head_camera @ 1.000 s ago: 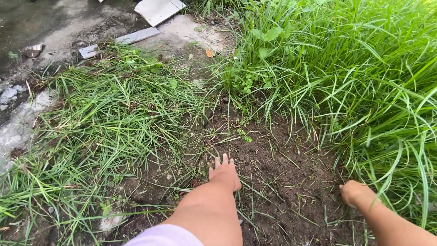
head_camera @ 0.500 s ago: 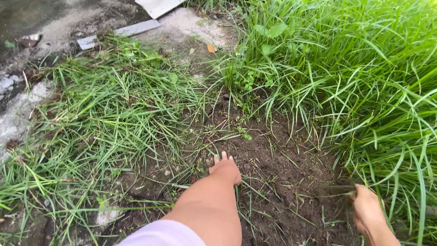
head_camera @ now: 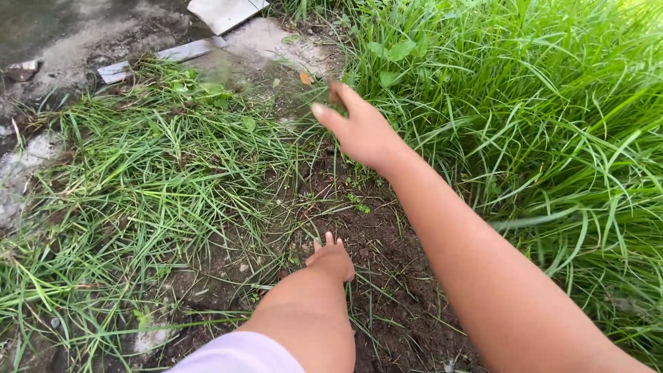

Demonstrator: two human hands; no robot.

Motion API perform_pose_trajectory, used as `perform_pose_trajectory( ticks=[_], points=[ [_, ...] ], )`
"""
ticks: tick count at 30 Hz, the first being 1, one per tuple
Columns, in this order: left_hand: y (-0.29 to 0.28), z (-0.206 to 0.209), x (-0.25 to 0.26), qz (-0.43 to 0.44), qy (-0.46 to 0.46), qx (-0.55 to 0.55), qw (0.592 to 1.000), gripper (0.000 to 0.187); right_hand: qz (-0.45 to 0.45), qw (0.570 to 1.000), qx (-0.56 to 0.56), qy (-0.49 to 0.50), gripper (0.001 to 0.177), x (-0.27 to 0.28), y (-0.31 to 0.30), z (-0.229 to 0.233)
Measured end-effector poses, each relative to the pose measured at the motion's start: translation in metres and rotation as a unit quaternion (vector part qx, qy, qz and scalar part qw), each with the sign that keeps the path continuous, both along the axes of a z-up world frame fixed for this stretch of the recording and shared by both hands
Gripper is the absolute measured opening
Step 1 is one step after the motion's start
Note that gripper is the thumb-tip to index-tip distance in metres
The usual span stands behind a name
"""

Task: Pulling out weeds by hand from overgrown grass and soil in an outdoor garden area.

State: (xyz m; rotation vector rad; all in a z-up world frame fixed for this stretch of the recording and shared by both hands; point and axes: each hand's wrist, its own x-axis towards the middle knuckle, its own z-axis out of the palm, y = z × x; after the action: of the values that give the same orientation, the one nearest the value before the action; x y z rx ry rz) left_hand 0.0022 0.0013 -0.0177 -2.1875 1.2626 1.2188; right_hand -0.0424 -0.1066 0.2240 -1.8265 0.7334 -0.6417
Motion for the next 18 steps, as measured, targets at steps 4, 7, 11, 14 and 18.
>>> perform_pose_trajectory(
  ticks=[4, 7, 11, 14, 18],
  points=[
    [-0.003, 0.007, -0.003, -0.023, -0.019, 0.002, 1.000, 0.099, -0.048, 0.929, -0.220, 0.294, 0.034, -0.095, -0.034, -0.129],
    [0.004, 0.026, -0.004, 0.002, -0.009, 0.021, 1.000, 0.103, -0.065, 0.816, -0.143, 0.557, 0.034, -0.205, -0.049, -0.187],
    [0.003, 0.024, -0.001, 0.003, -0.003, 0.011, 1.000, 0.105, -0.106, 0.691, -0.061, 0.712, 0.052, -0.340, -0.095, -0.236],
    [0.002, 0.022, -0.002, -0.008, -0.007, 0.013, 1.000, 0.106, -0.065, 0.649, -0.056, 0.756, 0.045, -0.352, -0.100, -0.239],
    [0.003, 0.018, 0.001, -0.030, -0.013, 0.028, 0.999, 0.104, -0.078, 0.653, -0.068, 0.750, 0.038, -0.336, -0.088, -0.245]
  ],
)
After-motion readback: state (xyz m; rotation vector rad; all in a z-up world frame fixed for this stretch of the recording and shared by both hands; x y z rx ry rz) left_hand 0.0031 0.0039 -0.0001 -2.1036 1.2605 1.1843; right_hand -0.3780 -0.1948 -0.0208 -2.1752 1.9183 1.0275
